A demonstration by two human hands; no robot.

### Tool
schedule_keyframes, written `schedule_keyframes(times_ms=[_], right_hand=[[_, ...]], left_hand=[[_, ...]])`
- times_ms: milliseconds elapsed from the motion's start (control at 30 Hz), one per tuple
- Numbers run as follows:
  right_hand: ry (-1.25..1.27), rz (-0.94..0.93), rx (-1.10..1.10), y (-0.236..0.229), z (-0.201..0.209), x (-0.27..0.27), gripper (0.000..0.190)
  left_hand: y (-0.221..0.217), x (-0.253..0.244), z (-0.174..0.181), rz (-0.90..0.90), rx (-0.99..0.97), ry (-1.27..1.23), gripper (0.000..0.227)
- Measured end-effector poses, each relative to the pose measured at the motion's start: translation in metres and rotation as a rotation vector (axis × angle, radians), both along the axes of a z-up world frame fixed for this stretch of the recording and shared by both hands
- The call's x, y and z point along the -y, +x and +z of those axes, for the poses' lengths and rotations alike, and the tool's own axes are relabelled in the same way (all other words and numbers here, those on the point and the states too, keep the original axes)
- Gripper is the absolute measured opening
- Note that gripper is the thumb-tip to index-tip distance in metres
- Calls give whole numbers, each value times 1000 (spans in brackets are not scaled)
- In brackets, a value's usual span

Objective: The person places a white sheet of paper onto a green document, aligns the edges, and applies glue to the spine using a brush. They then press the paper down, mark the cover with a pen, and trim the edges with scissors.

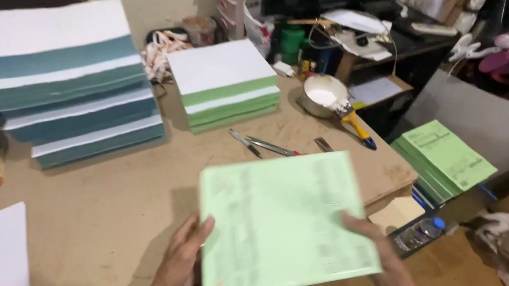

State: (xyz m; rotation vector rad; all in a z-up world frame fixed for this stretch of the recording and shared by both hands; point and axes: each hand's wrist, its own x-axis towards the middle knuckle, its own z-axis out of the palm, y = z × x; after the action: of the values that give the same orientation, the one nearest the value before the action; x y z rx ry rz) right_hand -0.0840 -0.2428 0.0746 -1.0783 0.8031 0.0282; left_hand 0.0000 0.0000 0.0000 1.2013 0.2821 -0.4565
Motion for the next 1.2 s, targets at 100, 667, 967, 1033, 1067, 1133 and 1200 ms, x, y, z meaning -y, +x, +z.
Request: schedule_keyframes(times_ms=[100, 667, 967, 1033, 1067, 1133, 1200], right_hand=[[129, 343, 146, 69, -122, 16, 77], [-935, 464, 307, 53, -140, -49, 55], [-1070, 172, 454, 52, -207, -40, 37], [-1120, 237, 463, 58, -204, -31, 36], [-1126, 301, 483, 63, -197, -26, 31], [-1115, 395, 509, 80, -181, -27, 28], [-989, 536, 461, 96, -164, -35, 44]], left_hand=[[-13, -54, -15, 157, 8, 122, 57], [-38, -104, -77, 230, 154, 888, 52], [-52, -97, -104, 243, 68, 1126, 59], [-53, -107, -96, 227, 47, 1122, 68], [-52, -112, -85, 182, 154, 1029, 54], [-41, -118, -66, 164, 237, 941, 41], [-21, -119, -48, 52, 313, 876, 47]])
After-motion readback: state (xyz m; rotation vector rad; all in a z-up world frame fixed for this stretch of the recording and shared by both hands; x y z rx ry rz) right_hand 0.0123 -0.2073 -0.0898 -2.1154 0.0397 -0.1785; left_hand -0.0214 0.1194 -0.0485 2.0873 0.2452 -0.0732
